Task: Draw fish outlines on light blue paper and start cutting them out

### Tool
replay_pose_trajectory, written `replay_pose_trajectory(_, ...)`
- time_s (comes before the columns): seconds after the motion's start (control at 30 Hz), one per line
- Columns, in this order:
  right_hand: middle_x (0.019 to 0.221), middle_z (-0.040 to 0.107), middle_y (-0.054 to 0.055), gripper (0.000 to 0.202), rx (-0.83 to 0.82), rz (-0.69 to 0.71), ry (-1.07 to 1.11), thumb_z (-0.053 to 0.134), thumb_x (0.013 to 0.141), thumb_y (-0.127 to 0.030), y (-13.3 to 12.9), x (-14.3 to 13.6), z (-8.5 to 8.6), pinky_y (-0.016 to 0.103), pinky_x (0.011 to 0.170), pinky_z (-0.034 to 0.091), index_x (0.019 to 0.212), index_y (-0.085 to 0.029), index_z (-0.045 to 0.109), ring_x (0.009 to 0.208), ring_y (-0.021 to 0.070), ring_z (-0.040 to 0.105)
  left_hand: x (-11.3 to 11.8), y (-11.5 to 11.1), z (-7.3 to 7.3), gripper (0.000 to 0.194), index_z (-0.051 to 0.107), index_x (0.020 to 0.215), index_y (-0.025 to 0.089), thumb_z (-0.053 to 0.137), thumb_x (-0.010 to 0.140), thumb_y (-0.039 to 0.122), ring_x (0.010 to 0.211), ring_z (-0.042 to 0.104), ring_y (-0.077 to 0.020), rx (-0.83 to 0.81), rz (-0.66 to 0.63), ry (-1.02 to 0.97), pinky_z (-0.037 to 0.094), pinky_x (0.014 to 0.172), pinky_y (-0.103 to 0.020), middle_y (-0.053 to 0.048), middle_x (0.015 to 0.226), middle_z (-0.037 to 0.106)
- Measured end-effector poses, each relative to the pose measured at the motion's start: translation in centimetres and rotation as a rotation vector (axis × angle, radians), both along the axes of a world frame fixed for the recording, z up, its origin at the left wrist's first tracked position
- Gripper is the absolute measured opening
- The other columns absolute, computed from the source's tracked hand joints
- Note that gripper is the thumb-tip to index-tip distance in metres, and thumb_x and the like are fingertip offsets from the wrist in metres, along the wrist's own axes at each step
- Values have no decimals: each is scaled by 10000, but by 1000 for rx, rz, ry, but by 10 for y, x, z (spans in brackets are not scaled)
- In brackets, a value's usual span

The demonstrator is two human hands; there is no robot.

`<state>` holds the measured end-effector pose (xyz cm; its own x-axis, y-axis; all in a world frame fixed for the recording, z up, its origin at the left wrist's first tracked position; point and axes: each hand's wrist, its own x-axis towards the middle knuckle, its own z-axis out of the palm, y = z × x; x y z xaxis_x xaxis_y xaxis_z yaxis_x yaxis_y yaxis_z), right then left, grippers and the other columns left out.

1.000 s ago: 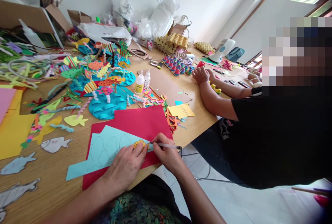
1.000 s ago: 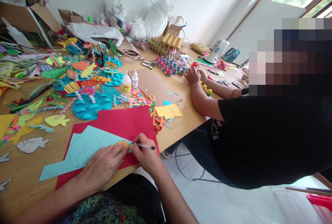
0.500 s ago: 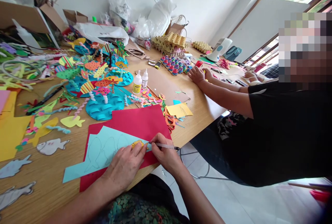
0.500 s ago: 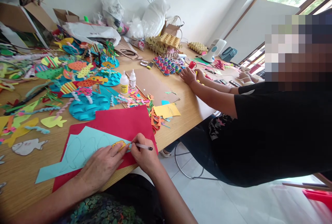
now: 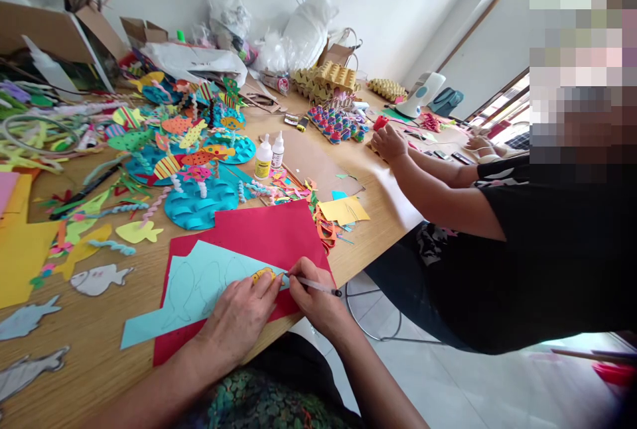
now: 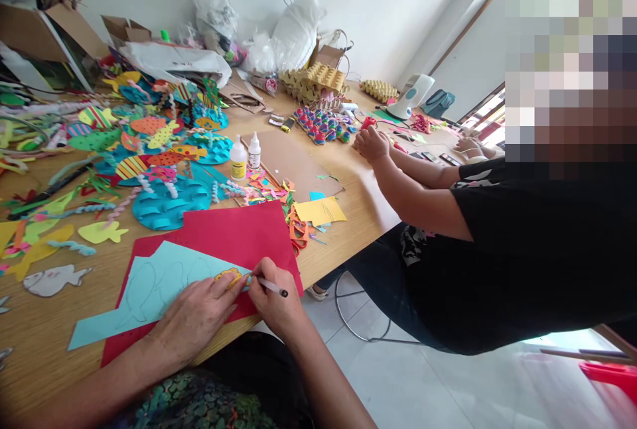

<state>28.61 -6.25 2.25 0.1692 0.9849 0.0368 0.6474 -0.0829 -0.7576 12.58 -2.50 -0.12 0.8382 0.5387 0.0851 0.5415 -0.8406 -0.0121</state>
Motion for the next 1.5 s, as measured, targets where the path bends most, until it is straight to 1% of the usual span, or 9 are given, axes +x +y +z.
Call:
replay_pose_trajectory(0.23,544,466,-45,84,7,36,-10,442,759,-142,-4,-2,0,192,482,273,704,-188,486,485,97,414,1,0,1,356,514,1223,181,480,873,125,834,590,-223,-6,14,19,495,709,-358,-69,1176,587)
replay_pose_trajectory(0.5,541,469,-43,80,5,26,-24,447,760,-157,-4,-3,2,188,476,272,709,-184,502,487,99,419,-5,2,-5,351,518,1209,180,478,867,112,867,584,-232,-26,-44,-26,486,708,-356,-86,1207,568)
replay_pose_trajectory(0.7,550,471,-43,83,-4,47,-5,443,749,-138,-5,-3,2,182,474,275,727,-181,510,486,96,412,-5,3,-2,348,530,1192,178,473,859,96,851,588,-235,-30,-45,-13,486,704,-365,-92,1196,574)
replay_pose_trajectory(1.1,537,442,-48,79,-21,42,-22,431,741,-147,-8,-2,7,187,470,259,712,-182,495,485,98,398,-8,3,-5,408,514,1232,178,437,846,71,883,589,-241,-51,-59,-17,500,731,-381,-112,1257,533)
replay_pose_trajectory(1.33,530,423,-58,86,-14,55,-28,428,740,-133,-10,-1,7,189,469,253,700,-190,478,480,94,381,-8,3,-4,446,494,1259,199,365,855,60,868,592,-234,-55,-54,-37,499,729,-380,-116,1243,538)
replay_pose_trajectory(1.5,523,415,-63,92,-26,61,-12,420,731,-126,-11,0,8,187,463,249,689,-193,465,475,91,364,-7,3,-4,424,499,1244,211,396,856,72,876,592,-233,-78,-46,-57,493,747,-375,-105,1241,536)
